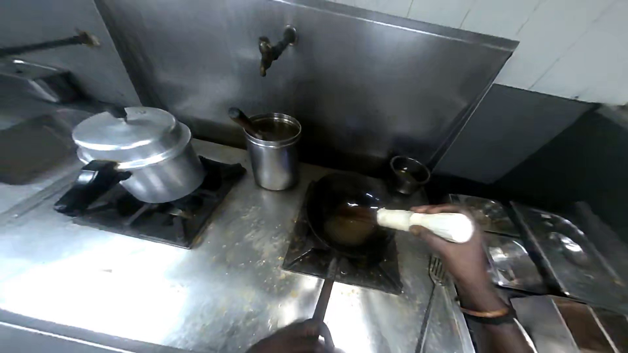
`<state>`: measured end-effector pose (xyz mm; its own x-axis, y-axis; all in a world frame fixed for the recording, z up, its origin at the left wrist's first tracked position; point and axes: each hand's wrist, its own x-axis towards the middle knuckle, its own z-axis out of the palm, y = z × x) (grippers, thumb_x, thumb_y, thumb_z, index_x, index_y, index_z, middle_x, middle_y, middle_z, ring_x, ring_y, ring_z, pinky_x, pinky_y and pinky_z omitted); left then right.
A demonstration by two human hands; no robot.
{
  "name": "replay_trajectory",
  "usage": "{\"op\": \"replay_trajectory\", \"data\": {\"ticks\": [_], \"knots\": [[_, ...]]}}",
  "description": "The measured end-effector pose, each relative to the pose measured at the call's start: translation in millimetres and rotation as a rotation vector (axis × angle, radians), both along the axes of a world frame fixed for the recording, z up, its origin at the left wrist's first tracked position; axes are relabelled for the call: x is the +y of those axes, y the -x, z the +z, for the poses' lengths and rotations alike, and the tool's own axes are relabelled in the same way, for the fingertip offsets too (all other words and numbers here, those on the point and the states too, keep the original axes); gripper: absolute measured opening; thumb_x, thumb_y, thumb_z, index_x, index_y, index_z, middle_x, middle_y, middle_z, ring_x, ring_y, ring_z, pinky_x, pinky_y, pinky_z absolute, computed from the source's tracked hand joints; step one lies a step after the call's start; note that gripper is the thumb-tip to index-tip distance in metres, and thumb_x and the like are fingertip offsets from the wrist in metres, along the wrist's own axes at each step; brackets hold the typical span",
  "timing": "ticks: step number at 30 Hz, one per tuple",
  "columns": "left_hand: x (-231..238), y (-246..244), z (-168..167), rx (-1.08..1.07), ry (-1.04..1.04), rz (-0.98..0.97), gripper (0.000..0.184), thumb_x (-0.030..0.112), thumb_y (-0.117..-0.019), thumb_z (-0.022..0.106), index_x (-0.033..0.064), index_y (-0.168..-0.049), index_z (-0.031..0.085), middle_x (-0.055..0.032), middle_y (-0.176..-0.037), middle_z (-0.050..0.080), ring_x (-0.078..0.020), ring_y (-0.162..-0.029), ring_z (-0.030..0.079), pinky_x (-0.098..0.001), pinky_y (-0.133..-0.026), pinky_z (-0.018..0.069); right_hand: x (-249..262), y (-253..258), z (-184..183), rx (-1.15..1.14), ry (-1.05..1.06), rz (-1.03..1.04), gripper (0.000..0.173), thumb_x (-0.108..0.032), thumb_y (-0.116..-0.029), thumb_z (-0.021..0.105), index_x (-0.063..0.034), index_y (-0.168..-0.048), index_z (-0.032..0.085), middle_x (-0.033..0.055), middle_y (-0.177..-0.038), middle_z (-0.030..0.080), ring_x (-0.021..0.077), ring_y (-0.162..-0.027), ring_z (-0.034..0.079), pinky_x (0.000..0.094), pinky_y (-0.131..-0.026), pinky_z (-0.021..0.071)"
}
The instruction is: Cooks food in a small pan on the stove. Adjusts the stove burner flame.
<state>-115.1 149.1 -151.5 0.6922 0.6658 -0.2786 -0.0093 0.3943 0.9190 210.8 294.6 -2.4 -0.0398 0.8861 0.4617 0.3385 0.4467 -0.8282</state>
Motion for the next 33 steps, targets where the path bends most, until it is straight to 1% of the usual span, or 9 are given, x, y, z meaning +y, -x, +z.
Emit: {"op": "replay_trajectory", "data": {"ticks": [5, 7, 11, 14, 17, 19, 23, 28, 33], "knots": [[1.0, 72.9, 36.1, 0.012, -0.052, 0.332, 0.035, 0.032, -0.0991, 0.057, 0.0182, -0.131, 0.063, 0.0032, -0.082, 0.061, -0.0061, -0.061, 0.054, -0.0231, -0.054, 0.0489, -7.1, 13.8, 1.1, -0.196, 0.023, -0.042, 0.043, -0.031, -0.0749, 0.088, -0.0195, -0.111, 0.069, -0.0056, -0.105, 0.075, 0.0097, -0.098, 0.072, 0.0331, -0.086, 0.0625], [9.1, 90.4, 41.2, 0.162, -0.084, 0.557, 0.043, 0.033, -0.0980, 0.057, 0.0170, -0.137, 0.059, 0.0010, -0.094, 0.065, -0.0065, -0.065, 0.057, -0.0230, -0.057, 0.0509, -4.6, 15.6, 4.5, -0.090, 0.079, -0.048, 0.043, -0.025, -0.0736, 0.088, -0.0183, -0.111, 0.068, -0.0038, -0.103, 0.076, 0.0120, -0.094, 0.073, 0.0337, -0.082, 0.0628], [30.9, 91.3, 31.5, 0.451, -0.146, 0.866, 0.036, 0.025, -0.1051, 0.048, 0.0116, -0.137, 0.058, -0.0018, -0.084, 0.061, -0.0083, -0.058, 0.052, -0.0229, -0.053, 0.0456, 43.9, 22.6, -19.5, -0.032, 0.107, -0.026, 0.041, -0.014, -0.0760, 0.088, -0.0133, -0.112, 0.068, -0.0005, -0.106, 0.075, 0.0128, -0.097, 0.072, 0.0365, -0.086, 0.0621], [38.0, 88.4, 31.1, 0.933, -0.308, 0.798, 0.032, 0.034, -0.1021, 0.061, 0.0161, -0.129, 0.065, -0.0064, -0.104, 0.070, -0.0202, -0.087, 0.067, -0.0461, -0.079, 0.0557, 58.0, 21.4, 7.9, -0.129, 0.110, 0.012, 0.041, -0.023, -0.0805, 0.086, -0.0154, -0.116, 0.068, -0.0002, -0.105, 0.074, 0.0128, -0.095, 0.071, 0.0396, -0.083, 0.0608], [43.5, 82.9, 47.6, 1.197, -0.343, 0.638, 0.038, 0.049, -0.0960, 0.067, 0.0181, -0.118, 0.070, -0.0078, -0.097, 0.071, -0.0265, -0.089, 0.068, -0.0572, -0.083, 0.0539, 62.8, 43.5, 10.5, 0.297, -0.075, 0.046, 0.047, -0.011, -0.0843, 0.081, -0.0093, -0.124, 0.057, 0.0041, -0.104, 0.073, 0.0173, -0.094, 0.072, 0.0370, -0.084, 0.0629], [38.7, 81.2, 58.3, 1.137, -0.259, 0.532, 0.039, 0.052, -0.0957, 0.066, 0.0181, -0.115, 0.070, -0.0051, -0.092, 0.069, -0.0228, -0.084, 0.066, -0.0526, -0.080, 0.0538, 85.5, 59.2, -5.7, 0.496, -0.193, 0.024, 0.052, -0.007, -0.0817, 0.080, -0.0061, -0.125, 0.051, 0.0064, -0.096, 0.069, 0.0210, -0.082, 0.071, 0.0392, -0.074, 0.0644], [22.6, 68.8, 63.9, 0.823, -0.148, 0.450, 0.041, 0.051, -0.0940, 0.067, 0.0131, -0.110, 0.069, -0.0007, -0.080, 0.060, -0.0125, -0.063, 0.053, -0.0342, -0.059, 0.0474, 96.4, 69.2, 4.1, 0.474, -0.145, 0.100, 0.039, -0.028, -0.0915, 0.078, -0.0061, -0.117, 0.057, 0.0041, -0.079, 0.068, 0.0186, -0.062, 0.068, 0.0363, -0.060, 0.0625], [12.9, 59.5, 63.0, 0.772, -0.114, 0.468, 0.042, 0.053, -0.0951, 0.064, 0.0137, -0.109, 0.069, 0.0001, -0.078, 0.058, -0.0117, -0.061, 0.051, -0.0317, -0.056, 0.0453, 79.8, 73.3, -39.3, 0.417, -0.279, 0.155, 0.034, -0.024, -0.0920, 0.076, -0.0101, -0.116, 0.056, 0.0008, -0.089, 0.070, 0.0163, -0.073, 0.071, 0.0350, -0.068, 0.0646], [12.5, 54.3, 62.4, 0.770, -0.080, 0.518, 0.041, 0.053, -0.0942, 0.066, 0.0144, -0.108, 0.068, 0.0004, -0.077, 0.056, -0.0111, -0.058, 0.050, -0.0304, -0.054, 0.0441, 72.9, 62.2, -10.8, 0.335, -0.200, 0.101, 0.038, -0.022, -0.0868, 0.081, -0.0093, -0.116, 0.059, 0.0015, -0.092, 0.070, 0.0166, -0.074, 0.072, 0.0349, -0.067, 0.0655]]}}
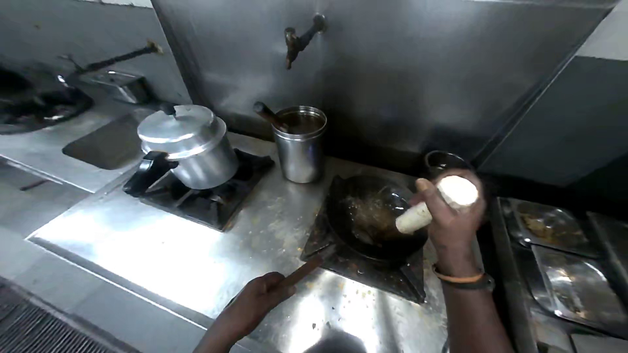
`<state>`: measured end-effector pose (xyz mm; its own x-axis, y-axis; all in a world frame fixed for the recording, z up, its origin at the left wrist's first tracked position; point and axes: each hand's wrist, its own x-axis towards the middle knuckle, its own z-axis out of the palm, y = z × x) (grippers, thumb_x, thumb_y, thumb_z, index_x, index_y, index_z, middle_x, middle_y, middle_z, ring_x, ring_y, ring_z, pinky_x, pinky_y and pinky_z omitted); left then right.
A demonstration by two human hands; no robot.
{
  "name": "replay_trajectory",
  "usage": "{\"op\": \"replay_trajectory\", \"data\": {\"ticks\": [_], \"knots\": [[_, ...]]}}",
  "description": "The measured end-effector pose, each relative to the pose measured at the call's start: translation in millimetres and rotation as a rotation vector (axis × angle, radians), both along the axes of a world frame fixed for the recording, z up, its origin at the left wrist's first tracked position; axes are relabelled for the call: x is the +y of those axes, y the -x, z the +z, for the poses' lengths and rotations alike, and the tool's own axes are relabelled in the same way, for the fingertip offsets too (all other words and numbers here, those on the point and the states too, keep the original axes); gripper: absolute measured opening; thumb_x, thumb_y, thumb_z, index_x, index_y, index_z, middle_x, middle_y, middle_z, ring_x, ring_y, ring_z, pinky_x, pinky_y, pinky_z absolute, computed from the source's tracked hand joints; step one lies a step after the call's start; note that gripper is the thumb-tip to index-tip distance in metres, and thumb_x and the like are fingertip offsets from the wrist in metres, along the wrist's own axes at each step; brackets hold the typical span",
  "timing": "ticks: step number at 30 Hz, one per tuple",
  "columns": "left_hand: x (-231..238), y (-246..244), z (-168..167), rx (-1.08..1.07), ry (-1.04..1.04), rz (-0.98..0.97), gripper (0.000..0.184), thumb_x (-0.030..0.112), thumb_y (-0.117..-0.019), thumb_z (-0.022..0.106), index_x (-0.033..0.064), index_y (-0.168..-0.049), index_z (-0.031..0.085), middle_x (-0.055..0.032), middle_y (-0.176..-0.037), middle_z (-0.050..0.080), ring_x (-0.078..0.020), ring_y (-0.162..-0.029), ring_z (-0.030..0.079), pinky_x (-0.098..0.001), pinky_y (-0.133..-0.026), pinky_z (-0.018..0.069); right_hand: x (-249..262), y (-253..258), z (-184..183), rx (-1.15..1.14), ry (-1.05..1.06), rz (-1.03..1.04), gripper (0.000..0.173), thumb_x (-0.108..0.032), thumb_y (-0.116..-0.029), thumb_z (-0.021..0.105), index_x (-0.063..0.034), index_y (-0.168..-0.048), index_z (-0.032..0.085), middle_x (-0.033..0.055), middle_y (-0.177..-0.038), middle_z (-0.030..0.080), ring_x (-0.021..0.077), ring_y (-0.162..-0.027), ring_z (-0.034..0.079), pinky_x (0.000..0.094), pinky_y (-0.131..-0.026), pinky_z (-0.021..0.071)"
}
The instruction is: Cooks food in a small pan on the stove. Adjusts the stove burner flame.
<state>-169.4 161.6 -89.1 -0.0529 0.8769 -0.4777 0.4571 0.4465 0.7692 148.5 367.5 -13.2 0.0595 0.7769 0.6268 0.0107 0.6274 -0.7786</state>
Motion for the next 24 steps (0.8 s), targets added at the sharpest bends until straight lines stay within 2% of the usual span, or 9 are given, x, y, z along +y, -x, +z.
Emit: {"op": "replay_trajectory", "data": {"ticks": [3, 7, 11, 13, 15, 17, 20, 22, 24], "knots": [[-8.5, -8.4, -0.7, -0.019, 0.001, 0.006, 0.043, 0.052, -0.0947, 0.065, 0.0132, -0.112, 0.068, 0.0002, -0.077, 0.056, -0.0111, -0.059, 0.049, -0.0308, -0.054, 0.0432, 4.5, -3.6, -27.7, 0.021, -0.050, -0.057, 0.040, -0.016, -0.0853, 0.080, -0.0075, -0.116, 0.057, 0.0008, -0.094, 0.069, 0.0148, -0.078, 0.072, 0.0340, -0.072, 0.0652], [-13.7, -21.9, 1.9, -0.025, -0.011, -0.003, 0.041, 0.050, -0.0957, 0.065, 0.0130, -0.112, 0.067, -0.0003, -0.078, 0.057, -0.0118, -0.061, 0.050, -0.0318, -0.057, 0.0445, -4.4, -8.5, -2.8, -0.057, 0.028, -0.067, 0.043, -0.021, -0.0836, 0.082, -0.0081, -0.118, 0.059, 0.0009, -0.096, 0.069, 0.0133, -0.078, 0.071, 0.0331, -0.071, 0.0647], [-17.2, -30.2, 3.3, 0.014, -0.009, 0.010, 0.040, 0.051, -0.0960, 0.065, 0.0140, -0.112, 0.067, -0.0003, -0.080, 0.057, -0.0121, -0.062, 0.051, -0.0327, -0.058, 0.0453, -5.8, -0.2, -28.7, -0.083, -0.024, -0.107, 0.038, -0.013, -0.0833, 0.081, -0.0070, -0.114, 0.059, 0.0013, -0.096, 0.068, 0.0112, -0.083, 0.070, 0.0309, -0.075, 0.0631], [-17.8, -31.4, 3.9, 0.034, 0.002, 0.007, 0.042, 0.051, -0.0961, 0.064, 0.0141, -0.114, 0.067, -0.0009, -0.082, 0.059, -0.0133, -0.065, 0.053, -0.0357, -0.061, 0.0471, -7.3, -1.5, -10.5, -0.163, 0.082, -0.068, 0.040, -0.018, -0.0842, 0.081, -0.0084, -0.118, 0.061, 0.0023, -0.099, 0.068, 0.0101, -0.085, 0.069, 0.0303, -0.076, 0.0611], [-16.5, -31.5, 2.5, 0.021, 0.000, 0.016, 0.042, 0.052, -0.0955, 0.065, 0.0145, -0.115, 0.067, -0.0003, -0.080, 0.058, -0.0126, -0.062, 0.051, -0.0340, -0.058, 0.0456, -10.6, -2.1, 7.6, -0.030, 0.120, -0.037, 0.045, -0.020, -0.0825, 0.084, -0.0101, -0.120, 0.061, 0.0026, -0.099, 0.069, 0.0146, -0.081, 0.071, 0.0343, -0.072, 0.0639], [-17.4, -28.1, -2.3, 0.010, -0.011, 0.016, 0.043, 0.053, -0.0951, 0.065, 0.0146, -0.115, 0.067, -0.0006, -0.080, 0.058, -0.0126, -0.062, 0.051, -0.0333, -0.057, 0.0452, -4.7, -0.3, -6.0, 0.212, 0.051, 0.000, 0.045, -0.014, -0.0815, 0.083, -0.0106, -0.118, 0.057, 0.0030, -0.095, 0.069, 0.0196, -0.076, 0.071, 0.0388, -0.068, 0.0658], [-15.8, -22.3, -10.8, 0.033, -0.018, 0.004, 0.044, 0.053, -0.0958, 0.063, 0.0140, -0.118, 0.067, -0.0018, -0.084, 0.060, -0.0139, -0.065, 0.053, -0.0351, -0.060, 0.0472, 2.4, -13.7, -35.6, 0.092, -0.028, 0.016, 0.040, -0.009, -0.0820, 0.081, -0.0092, -0.113, 0.057, 0.0011, -0.094, 0.069, 0.0155, -0.083, 0.071, 0.0345, -0.077, 0.0636], [-7.8, -12.3, -14.8, 0.049, -0.035, 0.007, 0.045, 0.051, -0.0968, 0.063, 0.0131, -0.120, 0.067, -0.0027, -0.086, 0.061, -0.0136, -0.066, 0.054, -0.0344, -0.061, 0.0476, -9.5, -25.2, -14.2, -0.072, 0.003, 0.024, 0.039, -0.010, -0.0790, 0.082, -0.0106, -0.110, 0.059, -0.0026, -0.094, 0.068, 0.0091, -0.083, 0.069, 0.0282, -0.077, 0.0629], [-1.4, -0.7, -16.6, 0.084, -0.048, 0.018, 0.043, 0.049, -0.0975, 0.063, 0.0128, -0.121, 0.067, -0.0032, -0.089, 0.062, -0.0134, -0.067, 0.055, -0.0341, -0.061, 0.0482, -37.1, -32.5, 12.5, -0.055, 0.070, 0.036, 0.041, -0.008, -0.0794, 0.080, -0.0126, -0.115, 0.060, -0.0033, -0.096, 0.067, 0.0088, -0.082, 0.068, 0.0267, -0.074, 0.0622]]}}
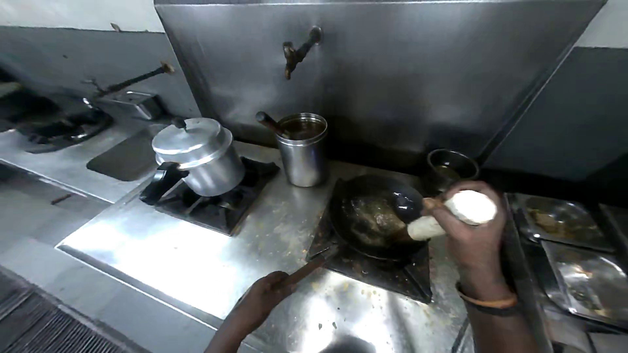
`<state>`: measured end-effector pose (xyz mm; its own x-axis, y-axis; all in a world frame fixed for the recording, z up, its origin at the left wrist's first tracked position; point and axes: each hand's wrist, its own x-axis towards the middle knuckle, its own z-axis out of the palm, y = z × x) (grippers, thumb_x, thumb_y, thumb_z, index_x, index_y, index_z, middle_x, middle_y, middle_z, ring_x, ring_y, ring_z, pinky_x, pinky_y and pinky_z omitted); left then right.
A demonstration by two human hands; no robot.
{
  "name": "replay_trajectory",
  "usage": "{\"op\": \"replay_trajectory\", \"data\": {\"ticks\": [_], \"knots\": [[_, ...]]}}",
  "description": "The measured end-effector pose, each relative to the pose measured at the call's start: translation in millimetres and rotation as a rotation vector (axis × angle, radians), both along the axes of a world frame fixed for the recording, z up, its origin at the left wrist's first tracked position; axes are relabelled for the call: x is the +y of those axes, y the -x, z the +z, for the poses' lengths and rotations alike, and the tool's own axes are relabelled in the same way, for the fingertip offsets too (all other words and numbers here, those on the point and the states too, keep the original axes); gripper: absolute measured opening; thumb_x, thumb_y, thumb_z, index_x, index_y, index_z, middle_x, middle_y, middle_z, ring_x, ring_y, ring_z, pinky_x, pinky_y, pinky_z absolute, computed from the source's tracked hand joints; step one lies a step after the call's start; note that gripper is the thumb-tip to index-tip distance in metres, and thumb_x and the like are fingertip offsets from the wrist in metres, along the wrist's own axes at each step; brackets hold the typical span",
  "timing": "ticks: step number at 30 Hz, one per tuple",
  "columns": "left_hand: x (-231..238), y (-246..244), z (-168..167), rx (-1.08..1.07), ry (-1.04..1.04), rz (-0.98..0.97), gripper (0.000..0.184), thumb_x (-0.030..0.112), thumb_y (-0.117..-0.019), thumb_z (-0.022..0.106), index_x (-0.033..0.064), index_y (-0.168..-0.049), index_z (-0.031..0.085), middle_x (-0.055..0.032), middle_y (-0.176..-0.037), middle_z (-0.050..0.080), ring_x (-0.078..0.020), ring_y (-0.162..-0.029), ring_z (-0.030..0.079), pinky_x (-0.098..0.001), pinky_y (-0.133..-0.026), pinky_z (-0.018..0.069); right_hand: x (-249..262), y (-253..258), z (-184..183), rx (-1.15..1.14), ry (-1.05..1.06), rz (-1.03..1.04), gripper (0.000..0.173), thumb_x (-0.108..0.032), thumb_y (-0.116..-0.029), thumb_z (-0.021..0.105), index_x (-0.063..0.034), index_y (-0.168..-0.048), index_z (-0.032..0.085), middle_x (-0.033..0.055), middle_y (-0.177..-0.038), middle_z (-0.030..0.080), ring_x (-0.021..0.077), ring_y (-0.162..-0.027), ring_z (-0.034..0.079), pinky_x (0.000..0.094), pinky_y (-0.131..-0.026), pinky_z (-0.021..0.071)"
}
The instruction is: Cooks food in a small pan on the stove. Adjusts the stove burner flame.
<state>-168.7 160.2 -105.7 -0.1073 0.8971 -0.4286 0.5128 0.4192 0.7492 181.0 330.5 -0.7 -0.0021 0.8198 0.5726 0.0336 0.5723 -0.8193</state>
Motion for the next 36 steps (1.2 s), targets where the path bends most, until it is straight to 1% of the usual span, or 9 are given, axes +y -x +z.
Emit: {"op": "replay_trajectory", "data": {"ticks": [3, 5, 7, 10, 13, 15, 20, 30, 36], "knots": [[7.9, 7.7, -1.8, 0.011, -0.009, 0.021, 0.044, 0.050, -0.0967, 0.065, 0.0141, -0.121, 0.067, -0.0024, -0.089, 0.062, -0.0123, -0.067, 0.054, -0.0324, -0.061, 0.0472, -10.1, 0.5, -1.4, 0.406, 0.033, 0.023, 0.029, -0.004, -0.0871, 0.069, -0.0146, -0.112, 0.059, -0.0001, -0.088, 0.068, 0.0161, -0.074, 0.069, 0.0350, -0.069, 0.0631], [10.1, 5.9, -1.5, 0.007, -0.011, 0.030, 0.044, 0.051, -0.0964, 0.065, 0.0145, -0.121, 0.067, -0.0021, -0.088, 0.062, -0.0125, -0.067, 0.054, -0.0330, -0.061, 0.0475, 4.3, 13.4, -33.0, 0.553, 0.025, 0.013, 0.018, -0.010, -0.0969, 0.062, -0.0160, -0.113, 0.058, -0.0008, -0.090, 0.069, 0.0164, -0.080, 0.070, 0.0377, -0.078, 0.0620], [7.2, 2.7, 2.5, 0.013, -0.009, 0.050, 0.044, 0.051, -0.0964, 0.064, 0.0158, -0.121, 0.067, -0.0019, -0.090, 0.063, -0.0131, -0.070, 0.056, -0.0350, -0.064, 0.0487, 18.9, 22.6, -67.0, 0.432, -0.021, -0.043, 0.026, -0.008, -0.0914, 0.069, -0.0114, -0.115, 0.058, 0.0019, -0.098, 0.072, 0.0184, -0.090, 0.072, 0.0395, -0.085, 0.0623], [-1.1, -9.4, 19.0, -0.017, -0.037, 0.049, 0.043, 0.051, -0.0972, 0.063, 0.0230, -0.129, 0.065, -0.0017, -0.090, 0.065, -0.0140, -0.069, 0.057, -0.0369, -0.064, 0.0501, 8.3, 5.8, -52.3, 0.093, -0.057, -0.102, 0.038, -0.012, -0.0806, 0.081, -0.0105, -0.112, 0.060, -0.0035, -0.097, 0.069, 0.0095, -0.089, 0.069, 0.0287, -0.084, 0.0615], [-14.1, -30.8, 32.7, -0.102, -0.053, -0.015, 0.049, 0.047, -0.0989, 0.063, 0.0327, -0.145, 0.055, -0.0020, -0.110, 0.070, -0.0139, -0.076, 0.063, -0.0381, -0.071, 0.0543, -13.1, -9.4, -29.8, 0.161, -0.070, -0.041, 0.039, -0.016, -0.0771, 0.085, -0.0162, -0.108, 0.062, -0.0037, -0.090, 0.069, 0.0116, -0.080, 0.069, 0.0292, -0.076, 0.0628], [-22.9, -46.6, 39.9, -0.207, -0.070, -0.092, 0.047, 0.039, -0.1006, 0.062, 0.0280, -0.146, 0.056, -0.0015, -0.119, 0.069, -0.0106, -0.079, 0.063, -0.0328, -0.071, 0.0544, -12.5, -3.3, -37.0, 0.182, -0.082, -0.031, 0.044, -0.012, -0.0771, 0.086, -0.0156, -0.113, 0.061, -0.0036, -0.094, 0.070, 0.0120, -0.083, 0.070, 0.0309, -0.078, 0.0636], [-33.9, -65.8, 31.8, -0.370, -0.098, -0.366, 0.030, 0.034, -0.1013, 0.063, 0.0204, -0.128, 0.066, -0.0006, -0.086, 0.063, -0.0102, -0.064, 0.054, -0.0291, -0.057, 0.0472, -6.3, 15.2, -40.7, -0.096, -0.036, 0.004, 0.037, -0.008, -0.0806, 0.082, -0.0133, -0.111, 0.062, -0.0028, -0.097, 0.070, 0.0097, -0.088, 0.069, 0.0265, -0.079, 0.0615], [-32.8, -85.5, 18.9, -0.445, -0.075, -0.457, 0.030, 0.037, -0.0996, 0.066, 0.0197, -0.125, 0.066, -0.0020, -0.093, 0.065, -0.0128, -0.073, 0.059, -0.0336, -0.066, 0.0517, -30.1, 20.6, -40.4, -0.030, -0.017, -0.063, 0.040, -0.004, -0.0793, 0.081, -0.0155, -0.112, 0.060, -0.0039, -0.097, 0.069, 0.0088, -0.088, 0.069, 0.0248, -0.077, 0.0609], [-28.6, -88.8, 10.2, -0.400, -0.021, -0.494, 0.035, 0.045, -0.0969, 0.067, 0.0238, -0.124, 0.065, -0.0010, -0.091, 0.063, -0.0135, -0.074, 0.059, -0.0361, -0.067, 0.0521, -4.1, 14.8, -65.7, 0.131, -0.014, -0.026, 0.035, -0.005, -0.0812, 0.082, -0.0108, -0.108, 0.059, 0.0022, -0.095, 0.070, 0.0172, -0.090, 0.071, 0.0369, -0.085, 0.0621]]}}
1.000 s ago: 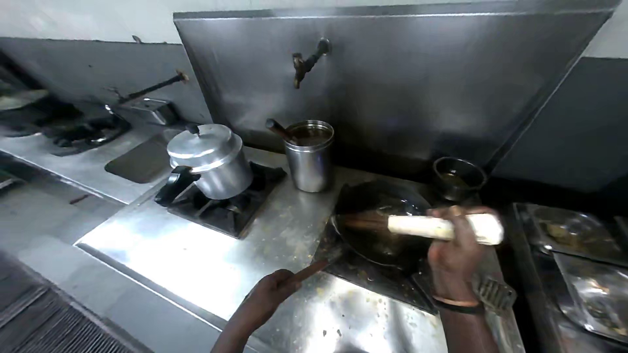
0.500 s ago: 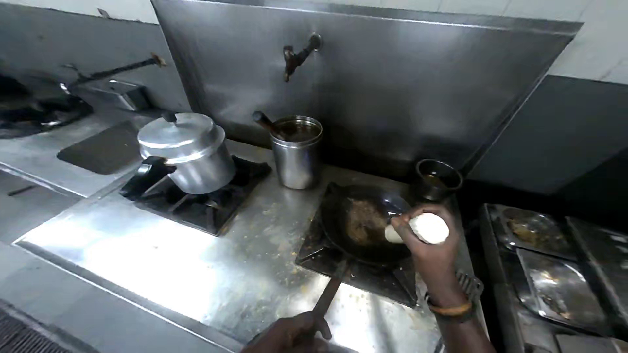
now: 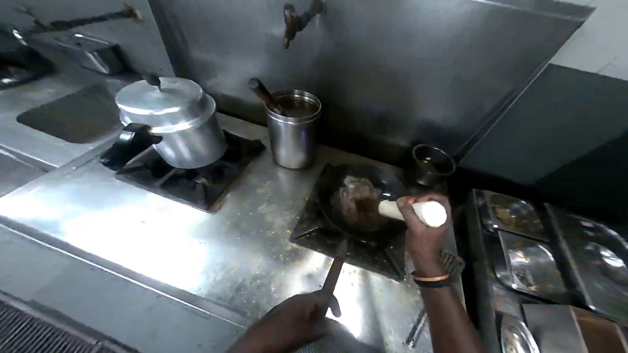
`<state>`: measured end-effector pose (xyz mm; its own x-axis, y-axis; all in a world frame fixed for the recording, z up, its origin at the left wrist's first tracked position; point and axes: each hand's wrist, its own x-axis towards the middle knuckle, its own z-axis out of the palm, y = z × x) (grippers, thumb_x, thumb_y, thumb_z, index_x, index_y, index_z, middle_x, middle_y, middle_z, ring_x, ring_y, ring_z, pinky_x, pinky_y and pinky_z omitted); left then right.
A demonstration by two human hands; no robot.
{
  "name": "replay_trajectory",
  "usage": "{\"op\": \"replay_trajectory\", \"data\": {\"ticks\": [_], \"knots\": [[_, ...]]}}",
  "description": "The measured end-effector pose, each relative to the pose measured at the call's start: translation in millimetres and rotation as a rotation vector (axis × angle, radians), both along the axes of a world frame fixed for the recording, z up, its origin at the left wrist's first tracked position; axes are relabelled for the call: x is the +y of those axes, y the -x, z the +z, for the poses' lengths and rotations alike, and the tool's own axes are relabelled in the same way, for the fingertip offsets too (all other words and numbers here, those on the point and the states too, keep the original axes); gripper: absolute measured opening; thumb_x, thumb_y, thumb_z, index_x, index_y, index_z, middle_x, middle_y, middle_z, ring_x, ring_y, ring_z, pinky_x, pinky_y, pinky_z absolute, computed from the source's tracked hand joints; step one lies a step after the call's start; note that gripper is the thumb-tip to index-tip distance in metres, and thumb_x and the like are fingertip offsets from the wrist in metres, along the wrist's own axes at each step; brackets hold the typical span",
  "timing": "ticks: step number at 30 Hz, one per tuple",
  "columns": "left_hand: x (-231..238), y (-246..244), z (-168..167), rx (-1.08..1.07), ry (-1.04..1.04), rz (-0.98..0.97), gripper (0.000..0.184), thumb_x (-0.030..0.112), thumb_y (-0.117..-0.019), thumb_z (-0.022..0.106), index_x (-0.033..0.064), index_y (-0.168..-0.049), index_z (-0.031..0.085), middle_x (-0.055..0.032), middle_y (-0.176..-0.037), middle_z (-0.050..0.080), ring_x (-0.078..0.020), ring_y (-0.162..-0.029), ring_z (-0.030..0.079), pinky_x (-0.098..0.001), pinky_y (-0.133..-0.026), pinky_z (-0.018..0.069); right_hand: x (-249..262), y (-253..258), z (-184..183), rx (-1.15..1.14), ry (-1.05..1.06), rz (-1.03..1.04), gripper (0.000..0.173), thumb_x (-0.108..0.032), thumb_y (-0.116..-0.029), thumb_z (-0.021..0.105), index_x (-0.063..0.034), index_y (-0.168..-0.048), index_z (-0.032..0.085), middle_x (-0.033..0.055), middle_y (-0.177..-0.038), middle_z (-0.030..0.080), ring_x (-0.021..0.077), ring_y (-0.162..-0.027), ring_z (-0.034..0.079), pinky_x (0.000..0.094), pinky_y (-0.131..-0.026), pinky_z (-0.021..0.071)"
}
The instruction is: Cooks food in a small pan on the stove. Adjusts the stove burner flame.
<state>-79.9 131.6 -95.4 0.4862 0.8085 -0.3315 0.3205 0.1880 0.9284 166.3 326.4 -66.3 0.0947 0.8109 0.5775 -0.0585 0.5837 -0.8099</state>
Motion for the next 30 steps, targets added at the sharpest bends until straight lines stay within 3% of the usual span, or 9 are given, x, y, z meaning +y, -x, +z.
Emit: {"op": "replay_trajectory", "data": {"ticks": [5, 9, 12, 15, 18, 21, 23, 26, 30], "knots": [[2.0, 4.8, -7.2, -0.062, -0.013, -0.019, 0.031, 0.044, -0.1010, 0.061, 0.0210, -0.122, 0.066, -0.0010, -0.087, 0.062, -0.0131, -0.072, 0.057, -0.0354, -0.066, 0.0507, -40.4, -24.9, 47.7, -0.215, 0.009, -0.027, 0.045, -0.008, -0.0768, 0.085, -0.0165, -0.113, 0.059, -0.0036, -0.098, 0.071, 0.0118, -0.090, 0.071, 0.0296, -0.082, 0.0628], [2.4, 7.6, -15.6, -0.139, -0.034, -0.023, 0.028, 0.040, -0.1038, 0.057, 0.0198, -0.121, 0.066, -0.0005, -0.091, 0.063, -0.0113, -0.073, 0.057, -0.0319, -0.066, 0.0505, -9.9, -32.9, -18.6, -0.075, -0.045, -0.200, 0.040, -0.005, -0.0842, 0.081, -0.0074, -0.117, 0.057, 0.0064, -0.113, 0.071, 0.0226, -0.108, 0.070, 0.0412, -0.097, 0.0602], [2.9, 7.7, -11.2, -0.115, -0.020, -0.020, 0.029, 0.042, -0.1030, 0.058, 0.0204, -0.120, 0.067, 0.0000, -0.091, 0.064, -0.0115, -0.074, 0.059, -0.0337, -0.068, 0.0517, -13.4, -30.7, -39.5, 0.123, 0.272, -0.200, 0.034, -0.013, -0.0921, 0.075, -0.0061, -0.122, 0.059, 0.0075, -0.118, 0.071, 0.0185, -0.105, 0.069, 0.0352, -0.087, 0.0601], [3.0, 16.0, -6.4, -0.060, -0.022, 0.005, 0.030, 0.044, -0.1032, 0.056, 0.0222, -0.121, 0.067, -0.0003, -0.095, 0.066, -0.0129, -0.079, 0.061, -0.0373, -0.072, 0.0533, -42.0, -66.2, -14.1, -0.185, 0.190, -0.088, 0.042, -0.006, -0.0801, 0.083, 0.0013, -0.115, 0.061, 0.0135, -0.114, 0.072, 0.0272, -0.108, 0.070, 0.0423, -0.095, 0.0612], [1.8, 19.7, -5.5, -0.059, -0.050, 0.023, 0.032, 0.044, -0.1041, 0.054, 0.0214, -0.122, 0.067, -0.0007, -0.094, 0.065, -0.0126, -0.076, 0.060, -0.0359, -0.070, 0.0520, -43.9, -93.5, 3.9, -0.357, -0.016, -0.154, 0.050, -0.013, -0.0756, 0.089, -0.0025, -0.116, 0.061, 0.0077, -0.115, 0.072, 0.0238, -0.112, 0.070, 0.0412, -0.101, 0.0593], [2.2, 22.1, -2.5, -0.066, -0.022, 0.001, 0.032, 0.043, -0.1038, 0.055, 0.0192, -0.122, 0.067, -0.0011, -0.091, 0.063, -0.0116, -0.072, 0.057, -0.0324, -0.064, 0.0496, -19.8, -58.2, -27.7, -0.126, 0.086, -0.266, 0.051, -0.004, -0.0832, 0.080, 0.0032, -0.126, 0.054, 0.0128, -0.125, 0.067, 0.0224, -0.117, 0.066, 0.0401, -0.102, 0.0571], [5.1, 14.5, -5.0, -0.055, 0.011, -0.036, 0.031, 0.043, -0.1028, 0.057, 0.0200, -0.122, 0.066, -0.0008, -0.090, 0.063, -0.0115, -0.071, 0.057, -0.0322, -0.063, 0.0494, -17.0, -33.3, -40.7, 0.082, 0.294, -0.216, 0.044, -0.007, -0.0884, 0.076, -0.0050, -0.128, 0.057, 0.0074, -0.125, 0.068, 0.0170, -0.109, 0.067, 0.0362, -0.092, 0.0593], [10.1, 9.1, -10.8, -0.070, 0.019, -0.065, 0.030, 0.042, -0.1016, 0.060, 0.0201, -0.122, 0.067, -0.0011, -0.095, 0.065, -0.0125, -0.079, 0.061, -0.0355, -0.071, 0.0524, -41.8, -35.2, -17.1, 0.085, 0.387, -0.067, 0.041, -0.008, -0.0828, 0.081, -0.0045, -0.119, 0.062, 0.0115, -0.115, 0.072, 0.0241, -0.101, 0.071, 0.0411, -0.084, 0.0627], [8.3, 8.4, -25.4, -0.225, 0.082, -0.053, 0.027, 0.036, -0.1018, 0.062, 0.0177, -0.121, 0.066, -0.0001, -0.090, 0.063, -0.0088, -0.071, 0.056, -0.0267, -0.063, 0.0480, -80.6, -79.3, 46.4, -0.371, 0.263, 0.008, 0.048, -0.022, -0.0754, 0.090, -0.0086, -0.115, 0.066, 0.0104, -0.114, 0.074, 0.0282, -0.107, 0.071, 0.0410, -0.093, 0.0619]]}}
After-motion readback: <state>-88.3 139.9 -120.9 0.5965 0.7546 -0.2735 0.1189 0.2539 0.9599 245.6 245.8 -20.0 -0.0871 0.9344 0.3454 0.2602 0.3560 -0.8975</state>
